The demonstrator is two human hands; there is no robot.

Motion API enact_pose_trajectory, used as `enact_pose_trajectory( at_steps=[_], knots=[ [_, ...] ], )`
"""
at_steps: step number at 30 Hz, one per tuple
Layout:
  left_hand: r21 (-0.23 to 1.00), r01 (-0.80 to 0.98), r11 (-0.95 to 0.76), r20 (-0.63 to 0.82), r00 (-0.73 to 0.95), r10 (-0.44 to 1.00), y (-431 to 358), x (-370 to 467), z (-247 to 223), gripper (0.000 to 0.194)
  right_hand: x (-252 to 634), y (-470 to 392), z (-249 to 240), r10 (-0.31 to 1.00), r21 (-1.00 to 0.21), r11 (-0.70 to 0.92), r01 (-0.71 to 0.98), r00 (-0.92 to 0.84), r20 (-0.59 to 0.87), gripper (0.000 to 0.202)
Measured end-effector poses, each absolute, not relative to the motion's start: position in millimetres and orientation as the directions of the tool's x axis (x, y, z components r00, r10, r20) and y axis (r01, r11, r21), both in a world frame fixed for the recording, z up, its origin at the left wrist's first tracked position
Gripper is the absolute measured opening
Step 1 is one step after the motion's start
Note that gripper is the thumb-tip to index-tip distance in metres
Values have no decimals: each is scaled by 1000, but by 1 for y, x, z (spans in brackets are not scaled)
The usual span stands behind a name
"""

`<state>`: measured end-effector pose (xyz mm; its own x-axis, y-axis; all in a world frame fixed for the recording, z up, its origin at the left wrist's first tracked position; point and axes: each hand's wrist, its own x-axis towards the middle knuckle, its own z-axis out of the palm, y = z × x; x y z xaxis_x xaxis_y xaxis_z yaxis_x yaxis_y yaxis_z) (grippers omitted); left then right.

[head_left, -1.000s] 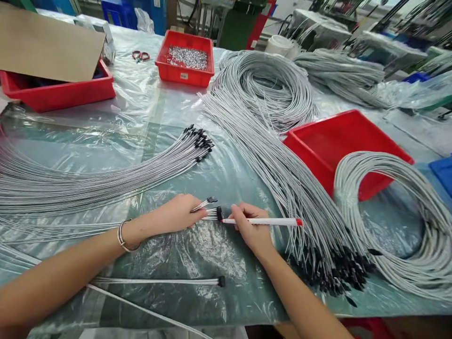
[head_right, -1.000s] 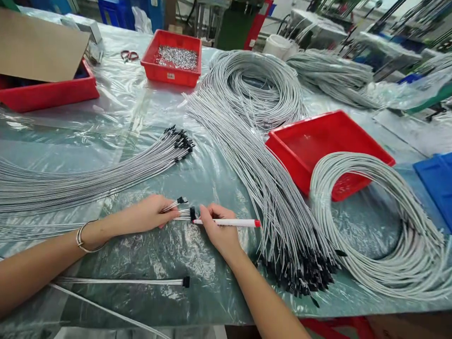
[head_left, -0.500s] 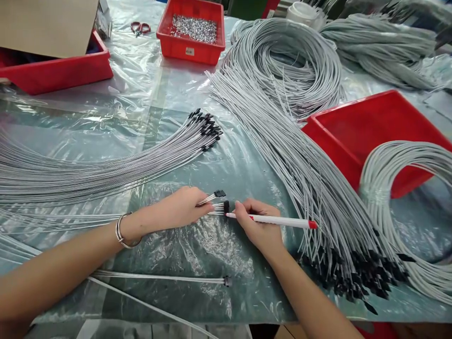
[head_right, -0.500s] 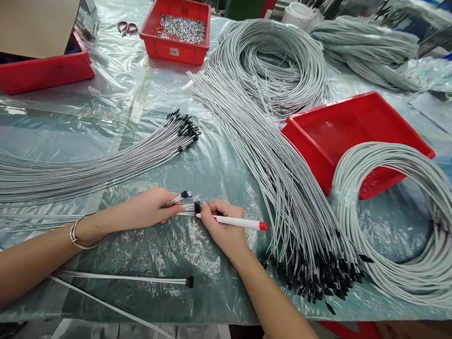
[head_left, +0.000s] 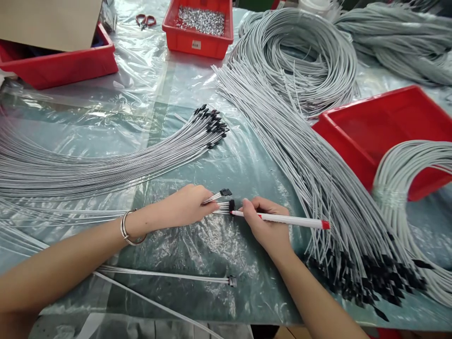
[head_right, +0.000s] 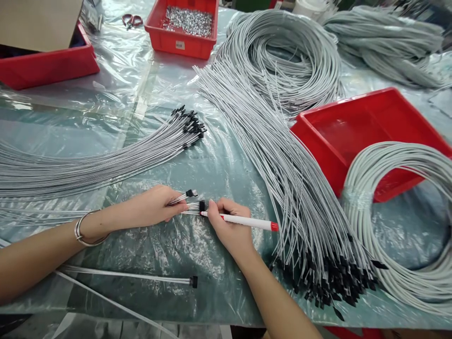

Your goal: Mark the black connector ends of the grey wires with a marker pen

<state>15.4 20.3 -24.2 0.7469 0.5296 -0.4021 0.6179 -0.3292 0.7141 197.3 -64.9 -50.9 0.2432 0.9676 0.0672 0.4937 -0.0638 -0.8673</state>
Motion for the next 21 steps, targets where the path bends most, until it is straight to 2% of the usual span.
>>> enact_pose_trajectory(
  at_steps=[11,21],
  knots=[
    [685,616,-389,-375,756,536,21,17,-25,41,194,-64,-51,952,-881,-76,466,296,75,33],
    [660,644,-388,-409,740,534,20,19,-19,41,193,-63,-49,949,-884,-65,463,303,89,33]
  ],
)
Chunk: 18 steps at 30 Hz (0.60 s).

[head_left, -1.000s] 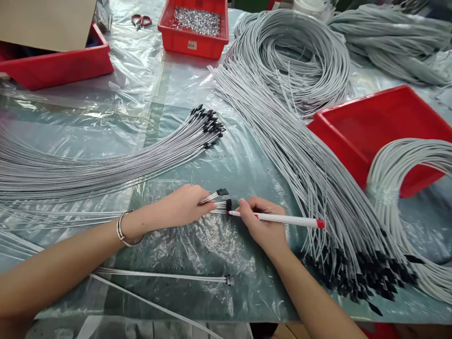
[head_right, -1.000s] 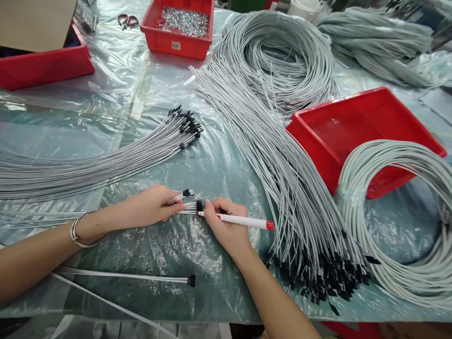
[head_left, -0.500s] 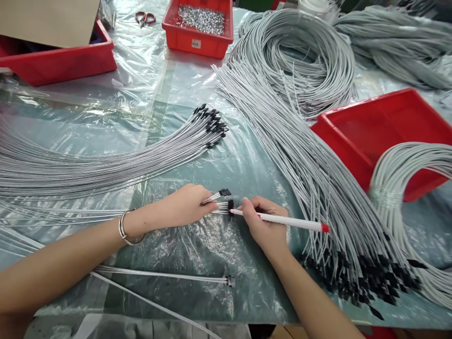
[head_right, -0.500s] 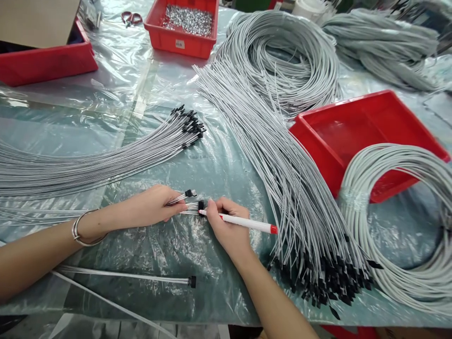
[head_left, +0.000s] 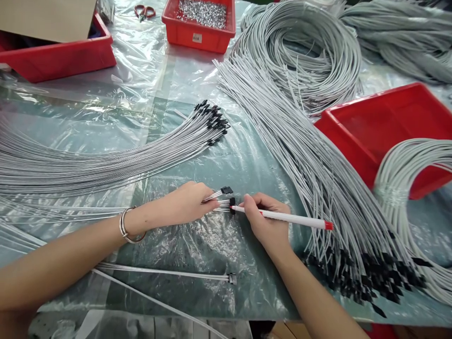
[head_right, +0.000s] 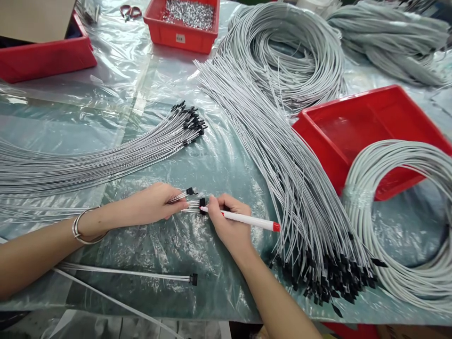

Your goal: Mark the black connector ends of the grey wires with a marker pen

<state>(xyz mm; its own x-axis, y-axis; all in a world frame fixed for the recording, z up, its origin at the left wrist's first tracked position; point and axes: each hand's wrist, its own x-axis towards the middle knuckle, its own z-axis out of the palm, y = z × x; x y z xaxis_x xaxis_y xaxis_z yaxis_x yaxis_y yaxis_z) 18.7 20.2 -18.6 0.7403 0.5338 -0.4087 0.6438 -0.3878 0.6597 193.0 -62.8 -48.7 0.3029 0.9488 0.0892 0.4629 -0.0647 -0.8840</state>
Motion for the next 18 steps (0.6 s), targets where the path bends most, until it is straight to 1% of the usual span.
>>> enact_pose_trajectory(
  at_steps=[11,18],
  knots=[
    [696,620,-361,-405,755,517,21,18,-22,39,192,-62,-49,946,-900,-76,429,317,71,33],
    [685,619,-385,-383,755,532,21,18,-24,40,191,-63,-51,933,-908,-46,417,342,109,33]
  ],
)
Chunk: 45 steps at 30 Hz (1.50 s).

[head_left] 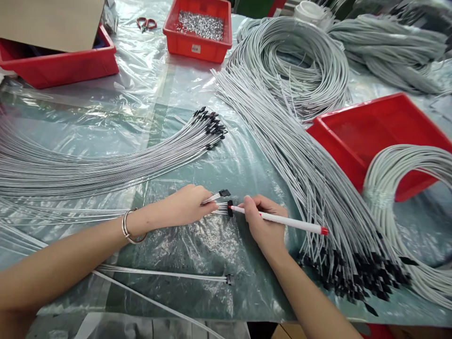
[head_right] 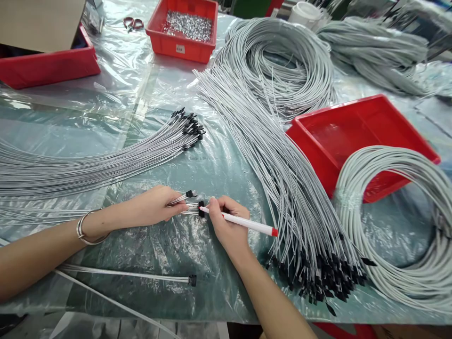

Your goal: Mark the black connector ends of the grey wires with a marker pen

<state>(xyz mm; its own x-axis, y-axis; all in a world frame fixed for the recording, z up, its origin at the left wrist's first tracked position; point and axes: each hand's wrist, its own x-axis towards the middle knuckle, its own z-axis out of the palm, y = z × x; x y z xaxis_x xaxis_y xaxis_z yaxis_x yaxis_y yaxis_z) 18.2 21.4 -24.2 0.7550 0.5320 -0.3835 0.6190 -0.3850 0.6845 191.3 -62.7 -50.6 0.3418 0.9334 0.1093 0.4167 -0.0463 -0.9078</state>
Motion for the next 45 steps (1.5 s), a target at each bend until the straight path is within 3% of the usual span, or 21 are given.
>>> enact_pose_trajectory(
  at_steps=[25,33,37,41,45],
  knots=[
    [709,604,-364,-379,762,526,20,16,-22,42,188,-62,-51,935,-886,-38,461,329,131,31],
    [719,584,-376,-370,780,504,20,15,-18,39,192,-63,-46,890,-907,2,422,412,193,31],
    [744,476,-469,-281,860,427,12,10,-8,44,198,-64,-48,843,-952,35,305,502,192,29],
    [673,426,-605,-145,878,457,5,7,-2,43,201,-63,-51,808,-968,81,237,553,203,26],
    [731,509,-455,-295,836,462,10,9,-4,42,201,-62,-49,807,-969,110,223,548,218,23]
  ],
)
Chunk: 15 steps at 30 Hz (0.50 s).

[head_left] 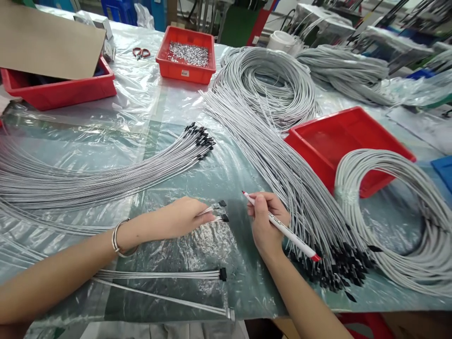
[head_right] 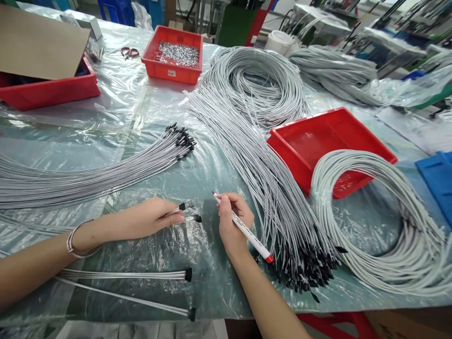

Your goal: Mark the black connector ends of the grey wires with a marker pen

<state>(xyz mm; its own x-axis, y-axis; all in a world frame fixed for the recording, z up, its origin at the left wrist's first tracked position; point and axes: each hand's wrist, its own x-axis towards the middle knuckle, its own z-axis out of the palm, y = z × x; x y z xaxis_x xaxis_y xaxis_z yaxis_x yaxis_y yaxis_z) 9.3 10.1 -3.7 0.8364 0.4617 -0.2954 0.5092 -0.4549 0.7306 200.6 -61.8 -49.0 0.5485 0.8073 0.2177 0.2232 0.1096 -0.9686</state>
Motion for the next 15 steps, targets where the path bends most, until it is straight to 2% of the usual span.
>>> enact_pose_trajectory(
  at_steps=[5,8,11,15],
  knots=[
    [862,491,-125,-399,810,429,28,9,-10,43,200,-63,-47,822,-969,118,216,527,217,22],
    [886,463,11,-435,823,366,34,7,-13,45,202,-62,-45,840,-979,100,178,512,179,23],
    [883,470,12,-439,815,378,31,6,-13,37,207,-54,-41,872,-987,76,145,470,136,24],
    [890,447,-93,-352,801,485,24,4,-10,29,213,-40,-33,946,-995,3,101,323,35,30]
  ],
)
